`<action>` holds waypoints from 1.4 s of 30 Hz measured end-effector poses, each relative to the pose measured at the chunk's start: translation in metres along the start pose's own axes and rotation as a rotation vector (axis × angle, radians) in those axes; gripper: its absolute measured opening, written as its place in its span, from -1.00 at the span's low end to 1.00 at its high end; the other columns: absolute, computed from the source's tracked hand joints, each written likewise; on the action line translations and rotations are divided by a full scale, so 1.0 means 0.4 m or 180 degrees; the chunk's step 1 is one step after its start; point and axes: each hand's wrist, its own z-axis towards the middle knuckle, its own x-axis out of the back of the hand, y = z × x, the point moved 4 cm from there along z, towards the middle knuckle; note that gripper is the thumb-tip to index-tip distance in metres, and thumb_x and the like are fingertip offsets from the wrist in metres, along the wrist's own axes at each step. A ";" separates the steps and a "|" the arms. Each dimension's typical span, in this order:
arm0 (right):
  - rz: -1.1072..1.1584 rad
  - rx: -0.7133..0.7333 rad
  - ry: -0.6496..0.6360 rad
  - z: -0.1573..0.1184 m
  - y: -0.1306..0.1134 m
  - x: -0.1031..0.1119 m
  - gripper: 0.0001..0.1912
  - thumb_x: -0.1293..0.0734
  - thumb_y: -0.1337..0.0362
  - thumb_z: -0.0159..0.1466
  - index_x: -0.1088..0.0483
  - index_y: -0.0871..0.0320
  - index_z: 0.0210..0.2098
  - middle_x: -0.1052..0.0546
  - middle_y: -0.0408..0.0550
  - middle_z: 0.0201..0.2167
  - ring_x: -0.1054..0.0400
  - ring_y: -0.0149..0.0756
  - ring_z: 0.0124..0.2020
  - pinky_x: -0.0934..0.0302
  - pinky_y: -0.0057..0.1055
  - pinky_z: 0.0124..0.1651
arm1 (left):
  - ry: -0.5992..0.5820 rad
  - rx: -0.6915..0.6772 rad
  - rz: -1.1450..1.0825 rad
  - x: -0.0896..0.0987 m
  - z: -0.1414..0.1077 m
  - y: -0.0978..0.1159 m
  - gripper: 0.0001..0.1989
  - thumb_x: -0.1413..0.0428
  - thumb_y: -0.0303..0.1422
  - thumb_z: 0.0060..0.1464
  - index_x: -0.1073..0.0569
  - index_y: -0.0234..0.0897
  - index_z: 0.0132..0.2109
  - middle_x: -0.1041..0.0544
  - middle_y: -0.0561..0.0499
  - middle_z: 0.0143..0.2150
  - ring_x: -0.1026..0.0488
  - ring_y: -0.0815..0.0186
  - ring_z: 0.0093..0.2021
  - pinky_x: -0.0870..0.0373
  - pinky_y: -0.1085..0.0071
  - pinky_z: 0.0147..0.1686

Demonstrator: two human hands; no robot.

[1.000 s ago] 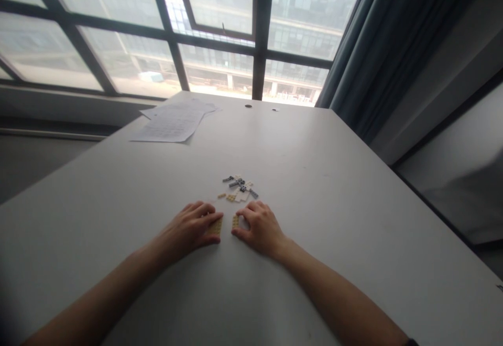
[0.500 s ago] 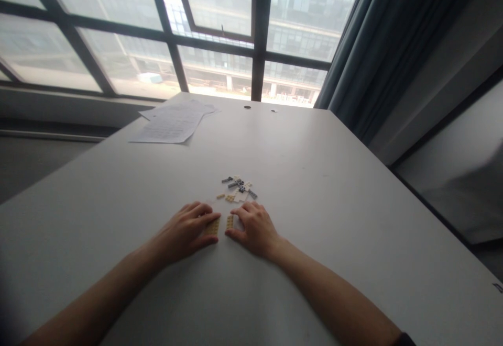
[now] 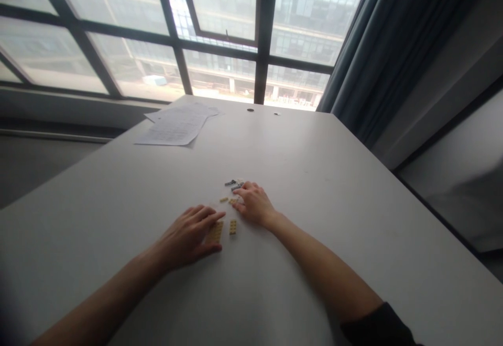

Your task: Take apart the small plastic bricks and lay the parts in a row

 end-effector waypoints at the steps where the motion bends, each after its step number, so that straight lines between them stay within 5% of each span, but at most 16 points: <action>1: -0.0018 0.0029 0.0010 0.005 -0.003 -0.004 -0.66 -0.35 0.21 0.22 -0.44 0.15 -0.02 -0.42 0.04 -0.12 -0.27 -0.20 -0.05 -0.13 -0.25 0.08 | -0.0006 -0.0001 0.0004 0.001 0.000 0.001 -0.45 -0.15 -0.05 0.01 -0.36 -0.21 0.10 -0.44 -0.12 -0.08 -0.35 0.14 -0.09 -0.26 0.20 -0.06; 9: 0.0064 0.0096 0.0180 0.051 -0.017 0.005 -0.70 -0.37 0.26 0.18 -0.46 0.13 -0.07 -0.44 0.01 -0.14 -0.27 -0.21 -0.06 -0.13 -0.27 0.07 | 0.0025 -0.0069 -0.0042 -0.001 -0.001 0.000 -0.48 -0.14 -0.04 0.02 -0.38 -0.21 0.07 -0.44 -0.12 -0.10 -0.35 0.14 -0.12 -0.27 0.20 -0.10; 15: 0.0036 -0.0389 0.0568 0.069 0.060 0.062 -0.64 -0.21 0.54 0.18 -0.47 0.16 -0.12 -0.48 -0.01 -0.18 -0.32 -0.30 -0.13 -0.15 -0.33 0.05 | 0.0024 0.0012 -0.0118 -0.005 0.000 -0.002 -0.51 -0.08 -0.04 0.09 -0.36 -0.21 0.08 -0.43 -0.11 -0.06 -0.34 0.13 -0.08 -0.26 0.18 -0.07; 21: -0.0154 -0.0281 0.0238 0.088 0.054 0.013 -0.78 -0.31 0.29 0.22 -0.50 0.12 -0.14 -0.47 0.01 -0.15 -0.29 -0.22 -0.07 -0.16 -0.29 0.03 | 0.0247 0.0174 -0.0274 -0.005 0.000 -0.015 -0.56 -0.08 -0.11 0.12 -0.35 -0.22 0.08 -0.45 -0.11 -0.06 -0.37 0.17 -0.09 -0.29 0.21 -0.05; 26: -0.0228 -0.0201 0.0197 0.104 0.007 -0.003 -0.86 -0.30 0.36 0.21 -0.52 0.15 -0.29 -0.49 0.04 -0.20 -0.29 -0.20 -0.08 -0.15 -0.26 0.02 | 0.0681 0.0343 -0.0467 0.000 -0.004 -0.037 -0.71 -0.08 -0.20 0.15 -0.43 -0.21 -0.02 -0.47 -0.08 -0.13 -0.39 0.22 -0.13 -0.35 0.25 -0.08; 30: 0.0932 -0.0177 0.0350 0.058 -0.027 0.009 -0.86 -0.29 0.33 0.24 -0.48 0.15 -0.24 -0.53 -0.06 -0.32 -0.36 -0.33 -0.25 -0.22 -0.34 -0.09 | 0.1406 0.0524 -0.0684 0.024 0.000 -0.033 -0.77 -0.07 -0.29 0.17 -0.43 -0.23 -0.05 -0.48 -0.05 -0.18 -0.42 0.27 -0.19 -0.40 0.30 -0.14; 33: 0.2433 -0.0183 -0.0143 0.004 -0.058 -0.002 -0.83 -0.32 0.23 0.21 -0.46 0.15 -0.24 -0.51 -0.15 -0.47 -0.35 -0.42 -0.46 -0.25 -0.43 -0.31 | 0.1726 0.0549 -0.0872 0.041 0.011 -0.009 -0.74 -0.05 -0.35 0.18 -0.43 -0.20 0.01 -0.50 -0.03 -0.17 -0.45 0.31 -0.21 -0.43 0.35 -0.18; 36: 0.3524 -0.0493 -0.0422 -0.039 -0.075 -0.013 -0.74 -0.40 0.12 0.13 -0.46 0.20 -0.32 -0.50 -0.15 -0.53 -0.33 -0.45 -0.54 -0.25 -0.46 -0.42 | 0.1857 0.0421 -0.1014 0.053 0.021 0.017 -0.80 -0.07 -0.37 0.17 -0.50 -0.18 -0.07 -0.54 -0.02 -0.20 -0.47 0.32 -0.20 -0.43 0.38 -0.18; 42: 0.4822 -0.1246 -0.0188 -0.082 -0.071 -0.030 -0.64 -0.45 0.03 0.06 -0.38 0.20 -0.38 -0.53 -0.13 -0.56 -0.36 -0.46 -0.60 -0.27 -0.49 -0.48 | 0.1731 0.0861 -0.1549 0.048 0.022 0.020 -0.85 -0.15 -0.27 0.11 -0.55 -0.25 -0.29 -0.60 0.03 -0.37 -0.50 0.37 -0.40 -0.44 0.47 -0.34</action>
